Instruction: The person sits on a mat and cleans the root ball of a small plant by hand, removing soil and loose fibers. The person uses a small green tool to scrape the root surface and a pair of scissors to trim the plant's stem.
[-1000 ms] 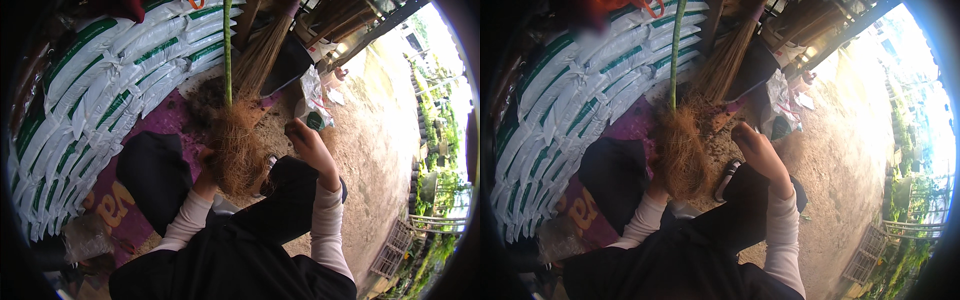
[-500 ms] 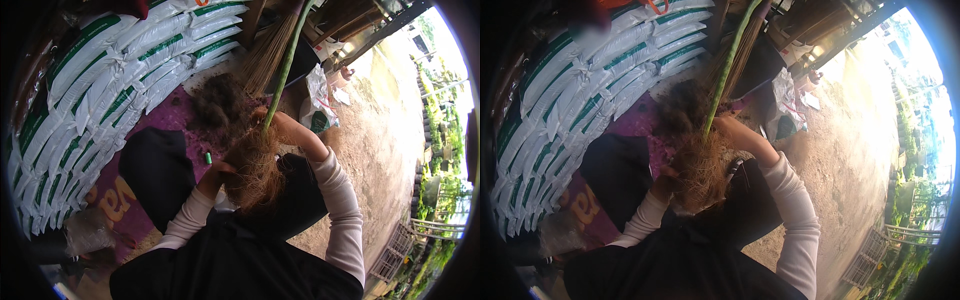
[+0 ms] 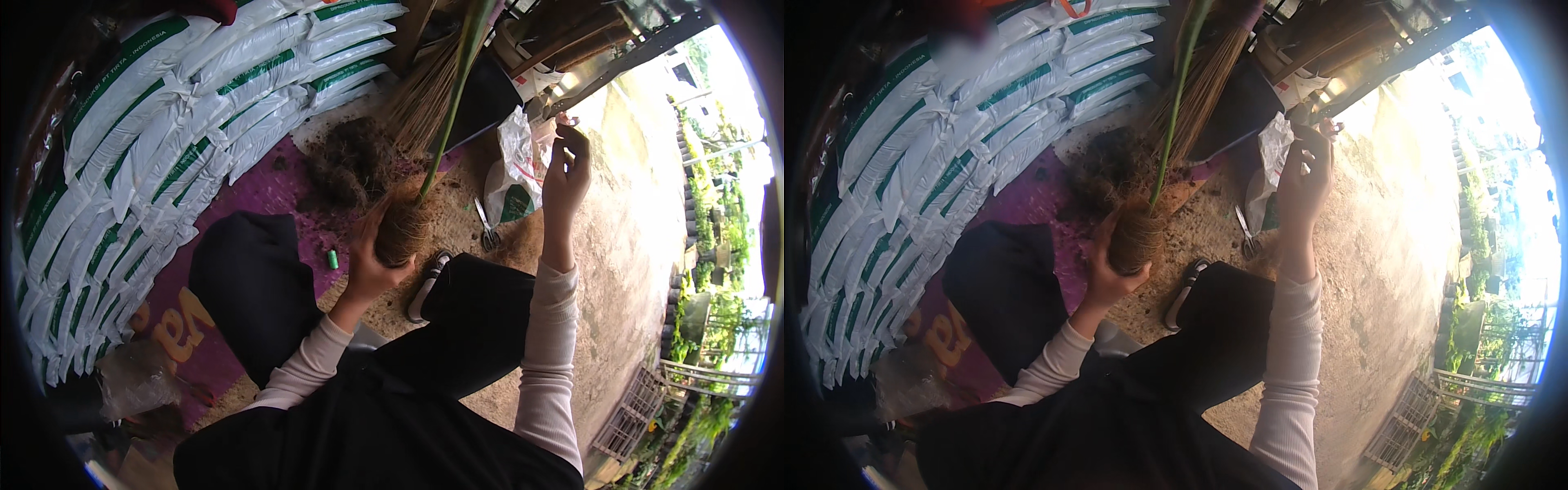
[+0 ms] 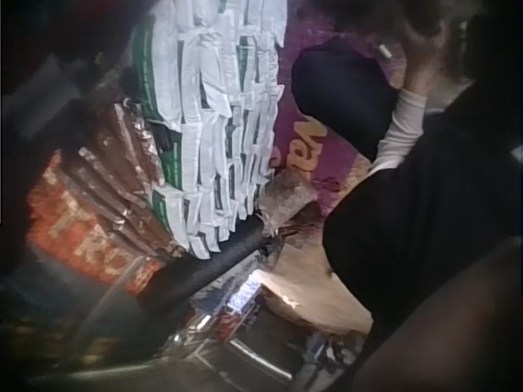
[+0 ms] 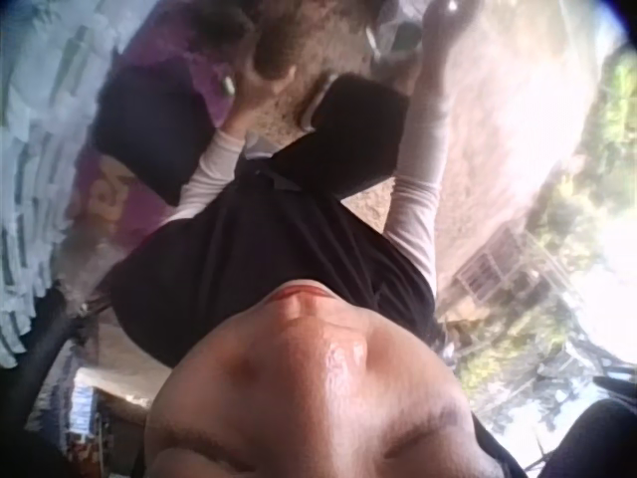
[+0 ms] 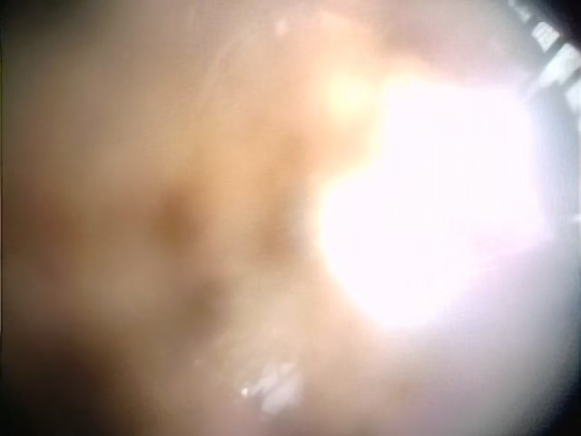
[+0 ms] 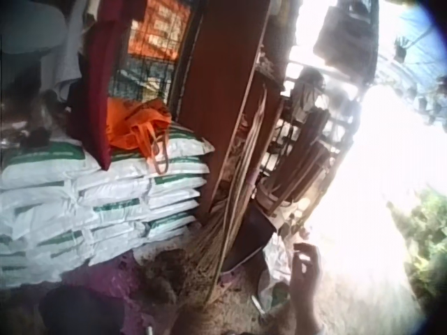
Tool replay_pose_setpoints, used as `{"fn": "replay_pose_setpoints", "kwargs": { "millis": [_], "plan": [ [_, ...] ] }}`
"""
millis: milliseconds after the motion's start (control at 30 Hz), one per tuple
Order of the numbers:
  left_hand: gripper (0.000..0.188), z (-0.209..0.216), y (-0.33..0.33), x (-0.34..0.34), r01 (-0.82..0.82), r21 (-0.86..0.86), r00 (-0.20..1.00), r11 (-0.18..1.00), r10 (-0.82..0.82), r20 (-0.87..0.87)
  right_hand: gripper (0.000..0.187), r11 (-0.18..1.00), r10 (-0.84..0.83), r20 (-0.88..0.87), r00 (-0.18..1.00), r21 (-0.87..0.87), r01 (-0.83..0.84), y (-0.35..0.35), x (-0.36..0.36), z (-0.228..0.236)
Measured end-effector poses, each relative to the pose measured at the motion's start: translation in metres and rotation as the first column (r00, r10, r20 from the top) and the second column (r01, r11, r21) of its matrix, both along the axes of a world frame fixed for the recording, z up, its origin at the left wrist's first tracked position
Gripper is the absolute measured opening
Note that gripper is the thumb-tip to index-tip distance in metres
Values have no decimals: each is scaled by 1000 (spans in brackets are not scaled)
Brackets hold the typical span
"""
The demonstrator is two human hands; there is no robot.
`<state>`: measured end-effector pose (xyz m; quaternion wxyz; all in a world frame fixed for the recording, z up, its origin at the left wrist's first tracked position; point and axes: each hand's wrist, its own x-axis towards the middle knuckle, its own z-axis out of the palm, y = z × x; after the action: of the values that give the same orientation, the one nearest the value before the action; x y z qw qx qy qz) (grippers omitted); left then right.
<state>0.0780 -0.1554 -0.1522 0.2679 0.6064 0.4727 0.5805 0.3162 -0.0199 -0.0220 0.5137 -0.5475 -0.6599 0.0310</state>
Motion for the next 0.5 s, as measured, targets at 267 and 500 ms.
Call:
{"fn": "replay_pose_setpoints", "kwargs": {
  "millis": [267, 500],
  "plan": [
    [86, 7, -6, 3, -58, 81, 936, 995, 83, -342, 24, 793, 578, 458, 676, -119, -597, -55, -89, 23],
    [87, -2, -8, 6, -2, 123, 891, 992, 57, -450, 22, 595, 782, 368, 502, -681, -427, -42, -98, -14]
  ]
}}
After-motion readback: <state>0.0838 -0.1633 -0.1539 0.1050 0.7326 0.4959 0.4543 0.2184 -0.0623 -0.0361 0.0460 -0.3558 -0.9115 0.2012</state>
